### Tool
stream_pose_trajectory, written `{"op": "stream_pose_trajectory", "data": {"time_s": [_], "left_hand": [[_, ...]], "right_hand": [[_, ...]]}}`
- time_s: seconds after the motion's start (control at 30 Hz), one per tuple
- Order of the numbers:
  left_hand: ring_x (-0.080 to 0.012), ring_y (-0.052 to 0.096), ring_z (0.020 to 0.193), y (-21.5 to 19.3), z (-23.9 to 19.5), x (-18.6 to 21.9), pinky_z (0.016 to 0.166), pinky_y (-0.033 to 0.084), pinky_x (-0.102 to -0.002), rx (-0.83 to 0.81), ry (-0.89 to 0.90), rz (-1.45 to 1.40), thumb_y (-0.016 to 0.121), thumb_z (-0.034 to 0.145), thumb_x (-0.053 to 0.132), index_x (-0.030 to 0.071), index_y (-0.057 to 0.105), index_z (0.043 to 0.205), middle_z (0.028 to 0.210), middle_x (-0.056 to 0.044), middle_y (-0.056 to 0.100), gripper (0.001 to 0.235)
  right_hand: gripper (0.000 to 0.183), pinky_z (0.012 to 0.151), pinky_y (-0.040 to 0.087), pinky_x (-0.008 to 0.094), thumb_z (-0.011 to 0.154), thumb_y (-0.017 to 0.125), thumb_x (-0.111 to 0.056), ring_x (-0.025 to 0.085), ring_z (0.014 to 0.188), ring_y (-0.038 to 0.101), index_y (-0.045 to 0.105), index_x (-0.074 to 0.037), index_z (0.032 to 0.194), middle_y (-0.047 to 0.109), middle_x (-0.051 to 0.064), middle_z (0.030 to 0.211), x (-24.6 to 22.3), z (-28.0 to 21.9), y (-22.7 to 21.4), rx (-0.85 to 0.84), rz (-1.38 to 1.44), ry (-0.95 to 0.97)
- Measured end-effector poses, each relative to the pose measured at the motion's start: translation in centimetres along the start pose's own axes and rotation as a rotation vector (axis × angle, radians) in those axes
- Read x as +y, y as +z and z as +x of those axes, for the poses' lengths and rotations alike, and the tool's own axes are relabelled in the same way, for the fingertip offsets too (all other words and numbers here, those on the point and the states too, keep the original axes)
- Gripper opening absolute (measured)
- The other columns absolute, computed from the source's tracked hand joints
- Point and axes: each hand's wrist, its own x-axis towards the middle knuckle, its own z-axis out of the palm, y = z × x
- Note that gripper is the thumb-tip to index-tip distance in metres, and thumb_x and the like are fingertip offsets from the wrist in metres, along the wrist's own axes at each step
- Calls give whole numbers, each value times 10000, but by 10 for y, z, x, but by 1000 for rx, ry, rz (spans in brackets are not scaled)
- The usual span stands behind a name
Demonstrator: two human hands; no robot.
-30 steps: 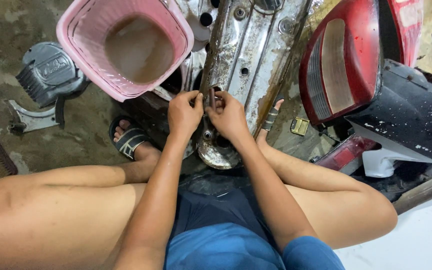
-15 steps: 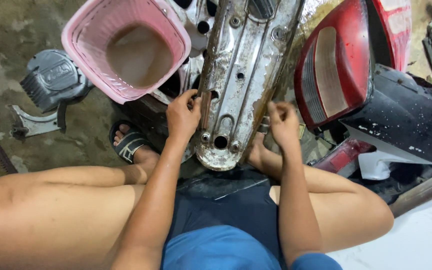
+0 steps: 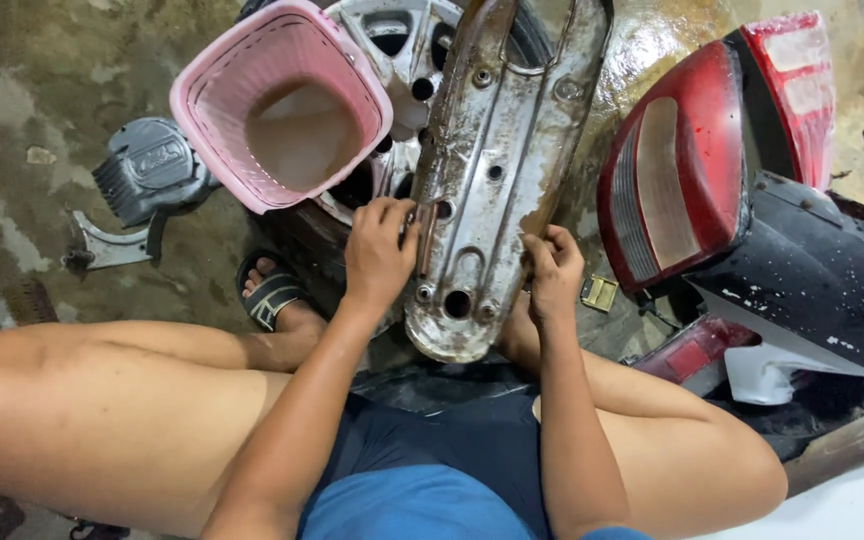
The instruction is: The person sands a metal automotive part by hand using a small piece of sandpaper, dipping it into a pink bucket of water occasionally.
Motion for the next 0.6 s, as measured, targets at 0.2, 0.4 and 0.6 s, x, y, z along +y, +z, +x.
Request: {"op": "stream_pose_trajectory", "data": {"time_s": [0.2, 0.4, 0.6], "left_hand": [[-314, 545, 1261, 6, -29, 19, 905, 497, -489, -198, 168, 219, 659, 922, 384, 147, 689, 1298, 1330, -53, 682, 445], [-480, 254, 1514, 14, -33, 29, 1122, 207, -736, -421, 96, 167, 481, 1036, 471, 31, 495, 1509, 1550, -180, 505, 646], [-444, 143, 1558, 7, -36, 38, 1144, 28, -767, -547, 60, 126, 364, 1057, 550, 139, 261, 1647, 1646, -155, 367, 726]], "right_hand": [[243, 521, 474, 206, 892, 769, -65, 54, 620, 564, 712, -18, 1123, 655, 91, 727, -41, -17, 16, 44, -128, -190], [302, 546, 515, 177, 873, 806, -69, 72, 672, 623, 718, 2, 1154, 706, 125, 798, -76, -44, 39, 38, -232, -245], [305, 549, 544, 236, 877, 796, -24, 119, 686, 590, 712, 26, 1166, 642, 126, 786, -79, -56, 50, 38, -231, -310]]}}
